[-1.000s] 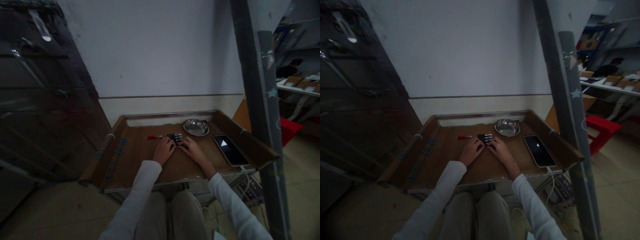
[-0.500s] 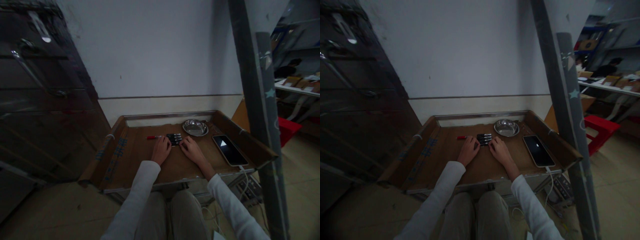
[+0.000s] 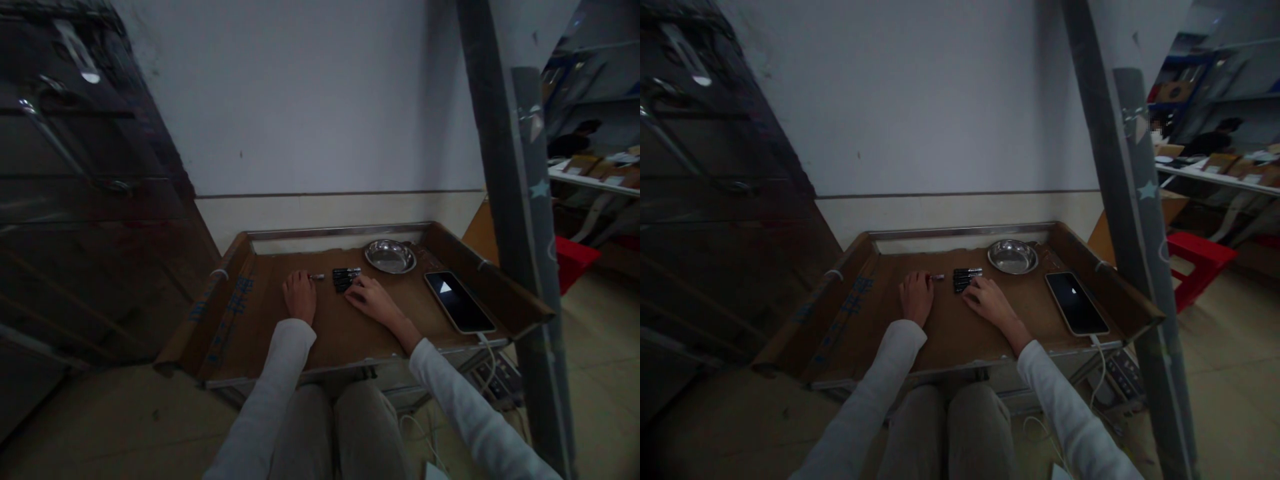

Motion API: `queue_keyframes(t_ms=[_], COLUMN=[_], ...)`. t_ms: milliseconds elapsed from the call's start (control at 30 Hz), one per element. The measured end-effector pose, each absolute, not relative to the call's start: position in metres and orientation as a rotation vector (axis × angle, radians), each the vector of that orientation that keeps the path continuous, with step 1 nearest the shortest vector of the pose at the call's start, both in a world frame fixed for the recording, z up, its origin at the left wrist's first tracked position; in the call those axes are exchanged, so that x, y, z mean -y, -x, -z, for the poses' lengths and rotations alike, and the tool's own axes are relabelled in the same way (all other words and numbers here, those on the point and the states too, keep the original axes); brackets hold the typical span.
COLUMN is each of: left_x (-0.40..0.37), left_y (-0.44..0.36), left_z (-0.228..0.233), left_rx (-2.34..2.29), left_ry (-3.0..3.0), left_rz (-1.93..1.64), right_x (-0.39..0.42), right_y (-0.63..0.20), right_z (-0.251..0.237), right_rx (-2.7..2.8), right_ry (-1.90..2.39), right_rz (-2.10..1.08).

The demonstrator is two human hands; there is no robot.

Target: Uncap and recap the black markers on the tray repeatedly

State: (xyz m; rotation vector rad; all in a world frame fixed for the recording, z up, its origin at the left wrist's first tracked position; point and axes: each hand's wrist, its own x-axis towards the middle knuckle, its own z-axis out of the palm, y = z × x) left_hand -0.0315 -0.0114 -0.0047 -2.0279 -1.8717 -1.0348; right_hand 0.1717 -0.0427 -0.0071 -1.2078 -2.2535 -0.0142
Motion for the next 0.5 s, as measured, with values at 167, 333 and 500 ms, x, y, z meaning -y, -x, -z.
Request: queue_keyframes(t_ms=[167,333,500], left_x=[0.016,0.02,0.028], left_y=[0.032,0.028,0.02], left_z=[-0.001,-0.004,-0.002], left_rx=[1.999,1.762,1.274], left_ry=[1.977,2.36,2.803], left_rz=[0.904,1.223,1.3], right_x=[0.033,0.041,0.05], right_y=[-0.166,-0.169,-0.173], right_z=[0.01,0.005,0.002], right_rx=[2.218,1.916,1.854], right_ry=[1.212,1.158,1.085], right_rz=[-0.016,-0.182,-0.209])
